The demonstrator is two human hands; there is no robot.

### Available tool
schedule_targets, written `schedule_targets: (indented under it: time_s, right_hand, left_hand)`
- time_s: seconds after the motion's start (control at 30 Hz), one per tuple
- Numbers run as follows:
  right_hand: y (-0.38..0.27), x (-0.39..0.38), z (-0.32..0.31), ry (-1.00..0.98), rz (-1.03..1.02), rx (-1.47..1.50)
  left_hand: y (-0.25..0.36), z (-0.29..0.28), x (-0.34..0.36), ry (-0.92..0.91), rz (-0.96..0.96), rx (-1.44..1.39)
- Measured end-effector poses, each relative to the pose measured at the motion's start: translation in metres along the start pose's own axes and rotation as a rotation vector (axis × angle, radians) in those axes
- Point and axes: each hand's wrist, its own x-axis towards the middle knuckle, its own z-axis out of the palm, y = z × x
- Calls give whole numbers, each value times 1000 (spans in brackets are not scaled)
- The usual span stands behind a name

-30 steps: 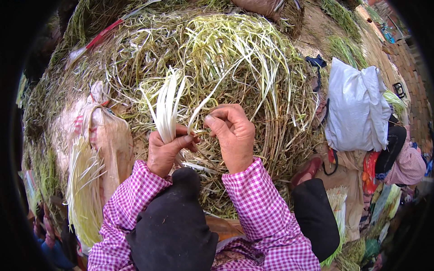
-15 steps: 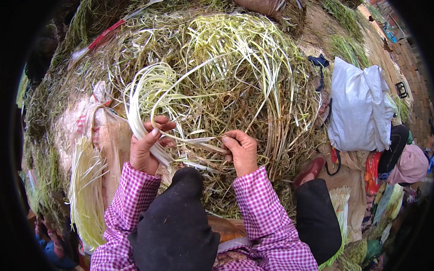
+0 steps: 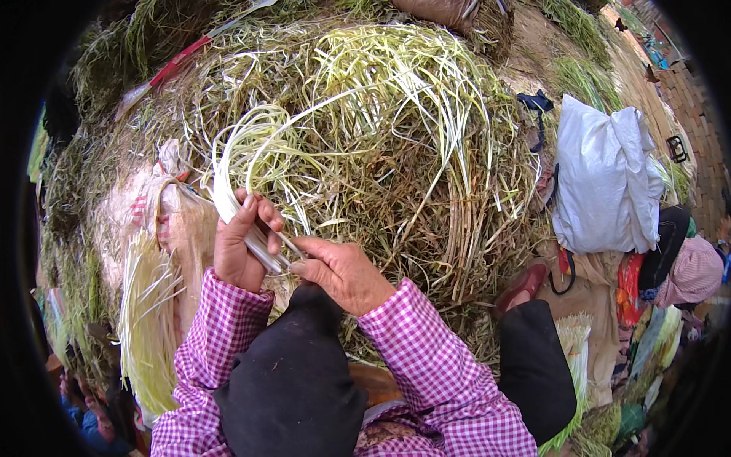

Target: The person sits on the ground and sorts through a large pile of dried plant fibers. They pick up strands, separate them by hand, and place the sorted fibers into a pile beside them.

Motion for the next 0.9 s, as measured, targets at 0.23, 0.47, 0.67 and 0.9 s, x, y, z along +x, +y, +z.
schedule_targets:
  time_s: [0.23, 0.47, 0.67, 0.9]
  right_hand:
    - [57, -25, -25, 230, 292, 151]
    - [77, -31, -29, 99, 563, -780]
    - [31, -14, 6, 142, 351, 211]
    - [16, -11, 22, 109, 245, -7]
  left_hand:
    - [104, -53, 20, 17, 264, 23]
    - [79, -45, 23, 142, 226, 56]
    - [29, -36, 19, 180, 176, 85]
    - [-25, -25, -16, 135, -217, 109]
